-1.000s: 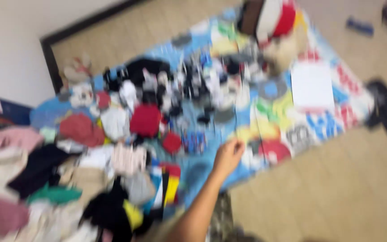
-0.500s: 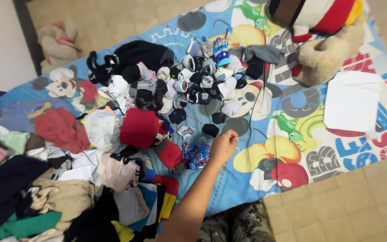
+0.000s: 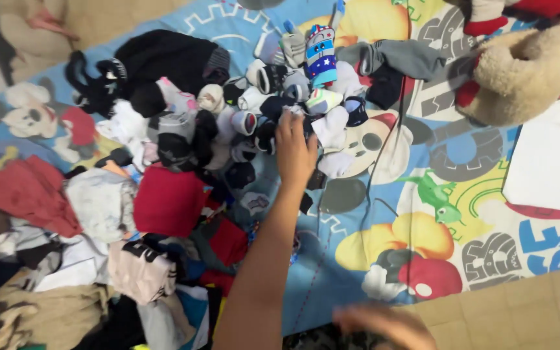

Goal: The person sorts and folds socks and other clothes in a bedroom.

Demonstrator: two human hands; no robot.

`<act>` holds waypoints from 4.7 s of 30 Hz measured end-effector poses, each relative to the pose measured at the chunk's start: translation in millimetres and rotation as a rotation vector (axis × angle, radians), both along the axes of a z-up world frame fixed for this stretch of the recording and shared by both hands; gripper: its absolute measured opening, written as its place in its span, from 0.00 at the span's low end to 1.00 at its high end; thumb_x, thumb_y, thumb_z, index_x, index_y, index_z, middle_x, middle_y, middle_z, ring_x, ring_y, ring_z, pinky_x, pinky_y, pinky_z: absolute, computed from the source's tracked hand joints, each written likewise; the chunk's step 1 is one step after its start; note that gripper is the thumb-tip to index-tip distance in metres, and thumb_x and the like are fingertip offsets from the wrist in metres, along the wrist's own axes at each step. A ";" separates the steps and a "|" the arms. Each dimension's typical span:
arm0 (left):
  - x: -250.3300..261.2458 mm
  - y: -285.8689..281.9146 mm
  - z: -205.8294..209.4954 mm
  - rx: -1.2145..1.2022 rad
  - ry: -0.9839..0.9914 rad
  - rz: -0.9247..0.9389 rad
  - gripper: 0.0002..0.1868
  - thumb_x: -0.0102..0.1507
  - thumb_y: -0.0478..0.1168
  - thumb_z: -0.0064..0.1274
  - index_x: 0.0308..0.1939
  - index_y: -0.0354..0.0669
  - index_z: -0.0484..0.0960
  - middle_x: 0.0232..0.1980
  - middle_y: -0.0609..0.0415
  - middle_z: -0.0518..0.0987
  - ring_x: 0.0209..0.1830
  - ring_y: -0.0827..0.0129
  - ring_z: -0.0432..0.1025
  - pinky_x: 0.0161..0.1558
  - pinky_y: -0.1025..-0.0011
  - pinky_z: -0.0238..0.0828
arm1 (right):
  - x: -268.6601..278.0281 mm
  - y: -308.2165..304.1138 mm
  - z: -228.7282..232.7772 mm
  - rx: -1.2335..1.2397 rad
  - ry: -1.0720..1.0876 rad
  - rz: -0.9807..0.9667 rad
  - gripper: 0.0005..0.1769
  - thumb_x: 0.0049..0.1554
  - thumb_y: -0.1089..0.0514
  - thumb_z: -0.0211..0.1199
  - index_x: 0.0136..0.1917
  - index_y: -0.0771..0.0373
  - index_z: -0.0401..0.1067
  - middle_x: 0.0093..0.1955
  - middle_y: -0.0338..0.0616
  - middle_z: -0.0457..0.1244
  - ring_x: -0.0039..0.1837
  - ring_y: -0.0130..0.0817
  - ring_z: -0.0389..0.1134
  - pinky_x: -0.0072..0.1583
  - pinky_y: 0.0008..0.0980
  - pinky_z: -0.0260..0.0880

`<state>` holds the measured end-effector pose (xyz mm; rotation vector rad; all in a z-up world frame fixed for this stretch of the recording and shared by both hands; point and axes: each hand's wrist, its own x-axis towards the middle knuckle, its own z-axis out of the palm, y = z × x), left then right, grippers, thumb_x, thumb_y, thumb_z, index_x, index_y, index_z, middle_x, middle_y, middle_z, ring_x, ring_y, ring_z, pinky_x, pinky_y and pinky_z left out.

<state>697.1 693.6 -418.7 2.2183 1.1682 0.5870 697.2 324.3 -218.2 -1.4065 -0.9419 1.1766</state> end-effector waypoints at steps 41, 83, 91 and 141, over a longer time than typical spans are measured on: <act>-65.3 -145.1 -141.9 -1.482 -0.892 0.549 0.19 0.58 0.29 0.59 0.52 0.39 0.76 0.45 0.48 0.80 0.45 0.58 0.75 0.45 0.61 0.72 | 173.9 197.6 -249.6 -0.098 -0.849 -0.282 0.33 0.63 0.62 0.62 0.79 0.65 0.57 0.82 0.65 0.51 0.82 0.63 0.52 0.80 0.50 0.51; -92.1 -120.2 1.9 -0.118 -0.084 0.005 0.27 0.58 0.42 0.63 0.59 0.35 0.78 0.67 0.39 0.74 0.76 0.47 0.63 0.77 0.46 0.52 | 57.5 137.7 -206.2 -0.593 0.766 -0.657 0.27 0.62 0.35 0.49 0.67 0.50 0.64 0.56 0.45 0.68 0.55 0.41 0.71 0.54 0.50 0.72; -115.4 -184.8 24.9 -0.520 -0.326 -0.319 0.11 0.58 0.41 0.62 0.42 0.42 0.82 0.51 0.50 0.81 0.64 0.54 0.73 0.65 0.59 0.69 | 55.7 88.7 -295.9 -0.590 0.757 -0.362 0.18 0.63 0.61 0.70 0.64 0.65 0.71 0.53 0.45 0.66 0.52 0.37 0.68 0.53 0.38 0.69; 85.0 180.7 -83.6 -0.286 0.108 0.063 0.42 0.52 0.46 0.65 0.70 0.47 0.69 0.81 0.34 0.43 0.66 0.35 0.62 0.64 0.51 0.64 | 148.1 163.8 -262.7 -0.371 1.120 -0.546 0.29 0.53 0.58 0.66 0.64 0.75 0.68 0.56 0.62 0.69 0.56 0.56 0.72 0.62 0.53 0.72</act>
